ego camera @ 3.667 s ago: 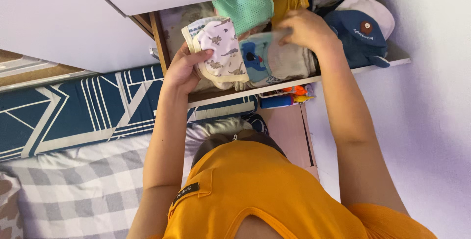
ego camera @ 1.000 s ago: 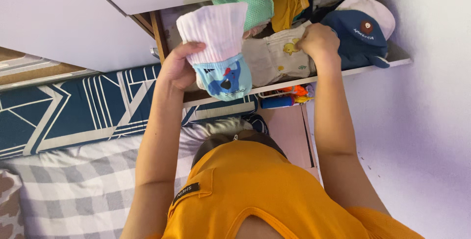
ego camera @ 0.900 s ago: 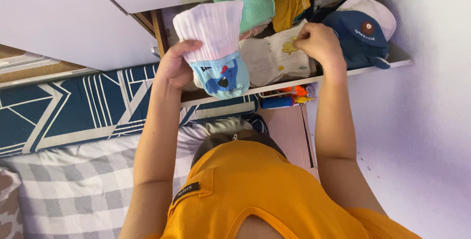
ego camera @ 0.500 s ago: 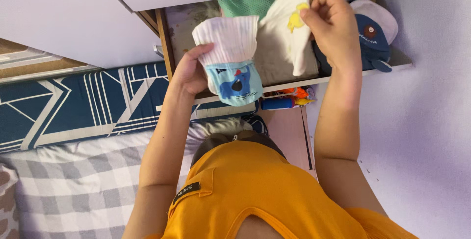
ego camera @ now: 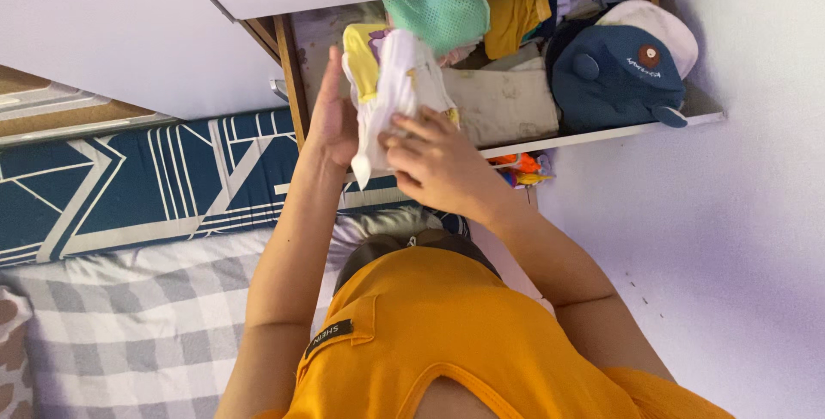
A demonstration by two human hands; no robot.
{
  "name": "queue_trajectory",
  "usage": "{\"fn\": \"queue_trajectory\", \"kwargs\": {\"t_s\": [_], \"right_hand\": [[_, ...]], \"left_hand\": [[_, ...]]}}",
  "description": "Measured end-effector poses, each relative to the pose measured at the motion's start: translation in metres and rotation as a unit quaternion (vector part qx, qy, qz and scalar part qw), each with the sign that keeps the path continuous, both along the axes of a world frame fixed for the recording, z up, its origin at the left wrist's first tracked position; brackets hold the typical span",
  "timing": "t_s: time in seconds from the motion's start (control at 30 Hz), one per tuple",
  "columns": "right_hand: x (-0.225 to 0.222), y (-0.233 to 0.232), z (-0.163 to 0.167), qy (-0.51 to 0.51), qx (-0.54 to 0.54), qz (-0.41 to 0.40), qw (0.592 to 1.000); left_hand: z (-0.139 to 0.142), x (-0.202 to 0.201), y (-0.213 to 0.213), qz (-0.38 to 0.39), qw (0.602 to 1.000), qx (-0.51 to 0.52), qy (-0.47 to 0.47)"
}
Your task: The person sits on a bed and packs a blue diaper bag with a pack of wet wipes, a diaper, and a folded cloth, arranging items inside it on a table. They then carry a folded cloth to a wardrobe drawer and place it inside with other baby clothes and cloths.
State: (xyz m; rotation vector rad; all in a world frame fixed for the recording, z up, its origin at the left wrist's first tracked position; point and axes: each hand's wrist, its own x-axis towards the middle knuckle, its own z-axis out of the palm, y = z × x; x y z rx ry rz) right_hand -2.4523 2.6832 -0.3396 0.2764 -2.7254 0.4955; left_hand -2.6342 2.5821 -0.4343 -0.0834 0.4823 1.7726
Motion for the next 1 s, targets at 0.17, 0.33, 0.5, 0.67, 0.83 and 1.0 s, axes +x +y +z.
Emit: {"fn": "queue_trajectory", "kwargs": {"t_s": [0.17,0.33,0.5,0.67,0.83,1.0], "right_hand": [[0.008,-0.001,-0.02,-0.039,-0.043,0.023,0.998],[0.013,0.048,-0.03,-0.086,-0.272,-0.04,0.958],[0.019,0.138,-0.041,-0.104,-0.21,-0.278,0.931],[0.013,0.152,-0.062,-0.146,-0.289,-0.292,0.9],[-0.02,0.109,-0.073,-0.183,-0.612,-0.209,0.74],[-0.039,0.084,-0.064,-0.209,-0.763,-0.106,0.602]], "left_hand": [[-0.012,0.0,-0.005,-0.043,0.99,-0.107,0.082],[-0.002,-0.011,-0.011,-0.035,0.989,-0.123,0.079],[0.014,-0.032,-0.031,-0.003,0.987,-0.119,0.104],[0.015,-0.04,-0.037,0.005,0.992,-0.088,0.092],[0.011,-0.029,-0.029,-0.02,0.995,-0.078,0.063],[0.014,-0.014,-0.013,-0.047,0.995,-0.07,0.052]]}}
